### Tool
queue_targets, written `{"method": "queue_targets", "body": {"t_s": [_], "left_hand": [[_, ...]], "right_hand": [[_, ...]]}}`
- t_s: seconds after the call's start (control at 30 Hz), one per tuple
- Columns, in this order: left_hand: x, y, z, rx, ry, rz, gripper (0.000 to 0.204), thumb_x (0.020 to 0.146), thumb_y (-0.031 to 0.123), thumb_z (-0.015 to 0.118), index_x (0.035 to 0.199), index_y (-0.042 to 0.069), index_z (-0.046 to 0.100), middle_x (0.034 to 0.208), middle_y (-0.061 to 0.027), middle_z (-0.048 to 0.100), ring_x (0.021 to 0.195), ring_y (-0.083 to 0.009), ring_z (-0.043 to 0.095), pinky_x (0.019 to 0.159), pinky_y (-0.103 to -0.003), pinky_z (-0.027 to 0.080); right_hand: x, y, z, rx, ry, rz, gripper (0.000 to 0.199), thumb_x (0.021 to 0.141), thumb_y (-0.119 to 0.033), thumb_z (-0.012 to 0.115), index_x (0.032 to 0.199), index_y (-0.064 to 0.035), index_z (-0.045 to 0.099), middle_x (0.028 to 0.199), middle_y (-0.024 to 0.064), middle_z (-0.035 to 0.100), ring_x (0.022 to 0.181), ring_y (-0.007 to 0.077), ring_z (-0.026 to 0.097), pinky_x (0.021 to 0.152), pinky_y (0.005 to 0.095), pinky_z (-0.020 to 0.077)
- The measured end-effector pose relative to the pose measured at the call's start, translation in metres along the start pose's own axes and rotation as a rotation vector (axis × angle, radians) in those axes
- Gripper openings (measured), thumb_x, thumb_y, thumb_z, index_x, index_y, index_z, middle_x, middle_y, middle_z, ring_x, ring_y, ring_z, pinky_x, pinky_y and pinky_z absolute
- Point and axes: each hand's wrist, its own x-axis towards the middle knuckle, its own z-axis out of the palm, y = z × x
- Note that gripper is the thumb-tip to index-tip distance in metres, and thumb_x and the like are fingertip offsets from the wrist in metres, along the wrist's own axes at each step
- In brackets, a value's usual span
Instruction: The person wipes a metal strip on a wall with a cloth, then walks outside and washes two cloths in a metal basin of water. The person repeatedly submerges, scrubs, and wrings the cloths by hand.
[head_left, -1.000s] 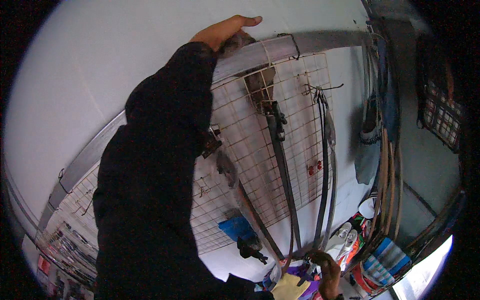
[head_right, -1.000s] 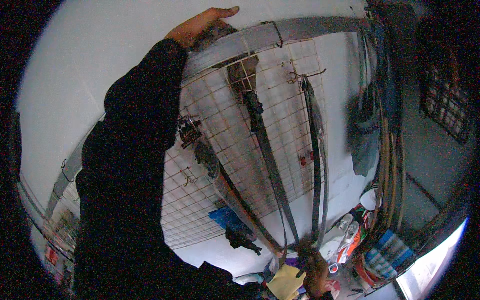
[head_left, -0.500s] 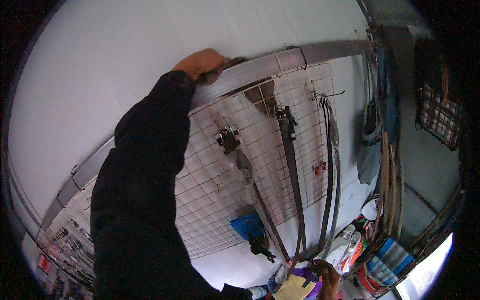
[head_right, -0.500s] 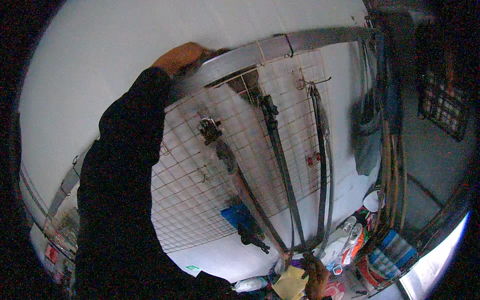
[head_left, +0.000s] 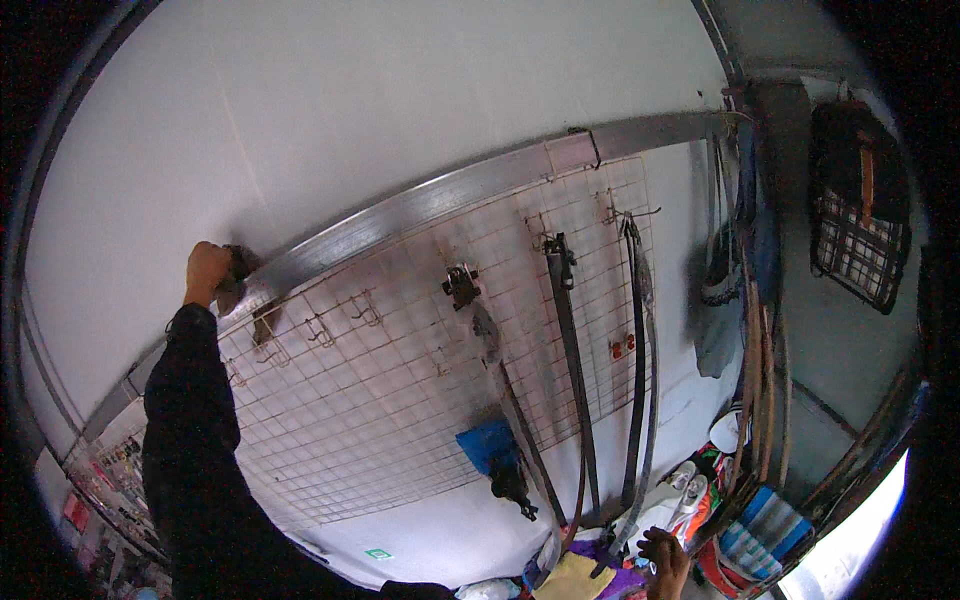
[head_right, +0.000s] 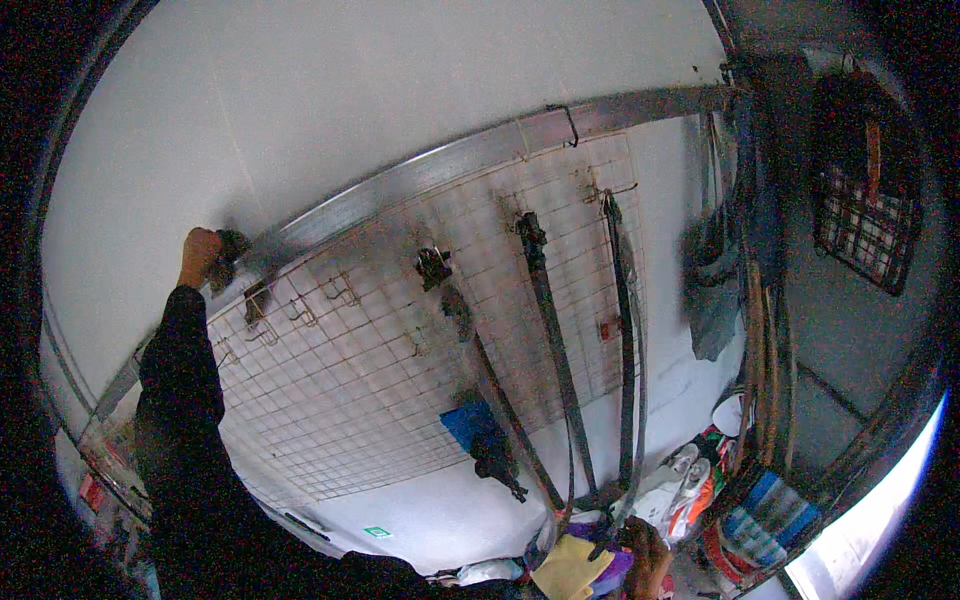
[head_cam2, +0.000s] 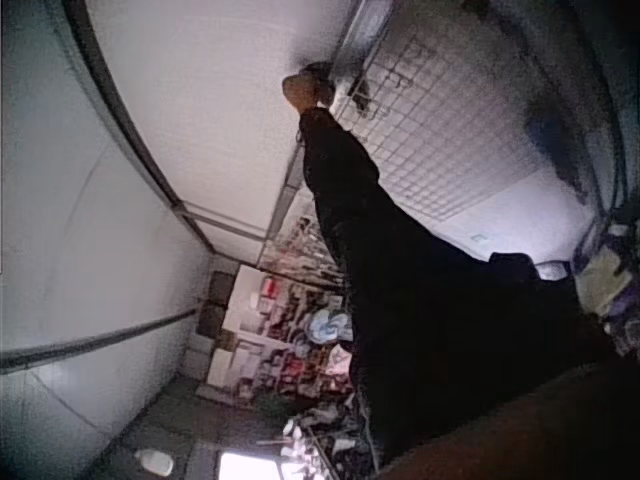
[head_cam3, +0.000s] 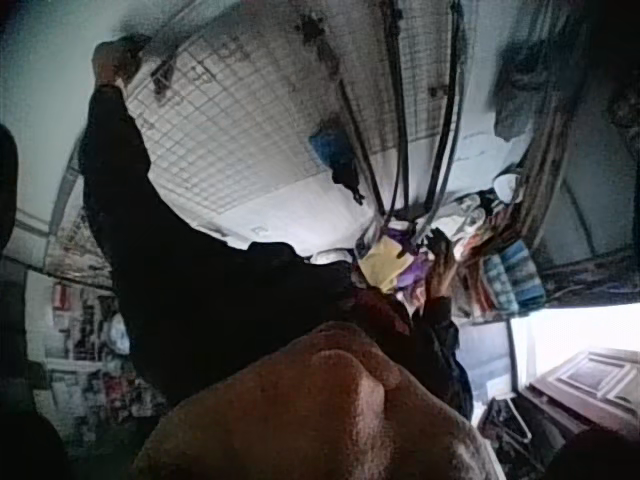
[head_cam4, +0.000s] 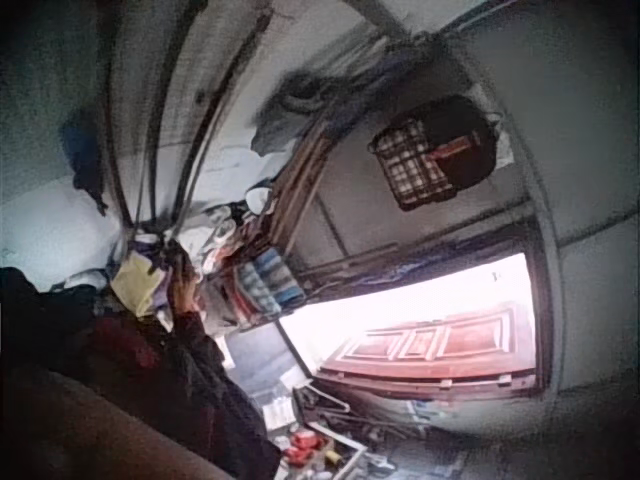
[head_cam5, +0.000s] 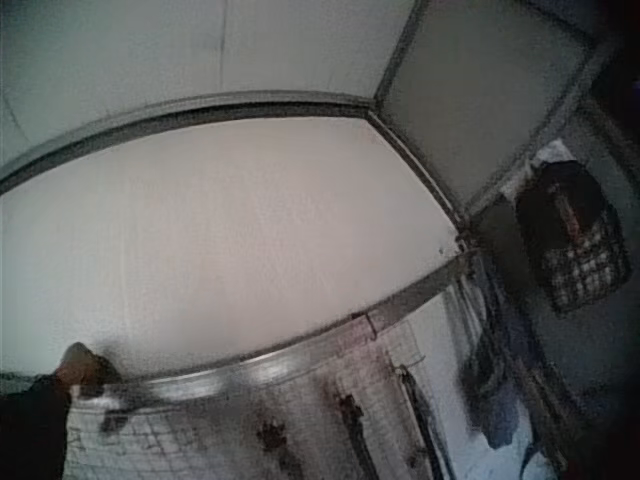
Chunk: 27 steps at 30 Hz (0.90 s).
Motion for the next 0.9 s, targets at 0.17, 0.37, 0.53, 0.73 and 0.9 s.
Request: {"method": "queue_targets", "body": {"t_s": [0.17, 0.37, 0.53, 0.73, 0.9], "left_hand": [[0.072, 0.041, 0.002, -0.423, 0.084, -0.348, 0.02, 0.082, 0.025, 0.069, 0.079, 0.007, 0.075, 0.078, -0.0144, 0.073, 0.074, -0.0311, 0.071, 0.068, -0.042, 0.055], [0.195, 0.157, -0.122, -0.433, 0.306, -0.034, 0.021, 0.083, 0.024, 0.064, 0.084, 0.005, 0.074, 0.086, -0.0171, 0.074, 0.08, -0.0367, 0.071, 0.075, -0.046, 0.056], [0.296, 0.314, -0.242, -0.617, 0.534, 0.433, 0.028, 0.086, 0.021, 0.06, 0.104, 0.005, 0.075, 0.104, -0.0161, 0.074, 0.095, -0.0329, 0.071, 0.084, -0.042, 0.057], [0.313, 0.356, -0.276, -1.476, 0.157, 0.047, 0.039, 0.096, 0.034, 0.061, 0.119, 0.003, 0.07, 0.121, -0.0221, 0.069, 0.109, -0.0369, 0.067, 0.095, -0.044, 0.052], [0.262, 0.29, -0.239, -1.49, 0.364, 0.007, 0.049, 0.095, 0.027, 0.066, 0.137, 0.004, 0.058, 0.133, -0.0209, 0.065, 0.119, -0.0331, 0.064, 0.104, -0.043, 0.05]], "right_hand": [[-0.01, 0.007, 0.006, 0.397, 0.098, 0.348, 0.044, 0.111, -0.027, 0.039, 0.132, 0.0062, 0.059, 0.12, 0.018, 0.069, 0.105, 0.0272, 0.069, 0.093, 0.0376, 0.0535], [-0.022, 0.004, 0.009, 0.441, 0.227, 0.452, 0.041, 0.11, -0.025, 0.044, 0.133, 0.0055, 0.058, 0.123, 0.0157, 0.068, 0.105, 0.0245, 0.066, 0.091, 0.037, 0.053], [-0.028, -0.005, 0.001, 0.479, 0.3, 0.571, 0.04, 0.109, -0.023, 0.048, 0.135, 0.0059, 0.057, 0.128, 0.0156, 0.065, 0.112, 0.0249, 0.064, 0.096, 0.037, 0.0522], [-0.025, -0.022, -0.002, 0.576, 0.33, 0.587, 0.041, 0.109, -0.025, 0.046, 0.136, 0.0041, 0.057, 0.13, 0.0167, 0.064, 0.111, 0.029, 0.065, 0.093, 0.0399, 0.0539], [-0.005, -0.023, 0.014, 0.767, 0.278, 0.418, 0.041, 0.109, -0.026, 0.046, 0.136, 0.0028, 0.057, 0.13, 0.0155, 0.065, 0.11, 0.0282, 0.067, 0.09, 0.0388, 0.0546]]}}
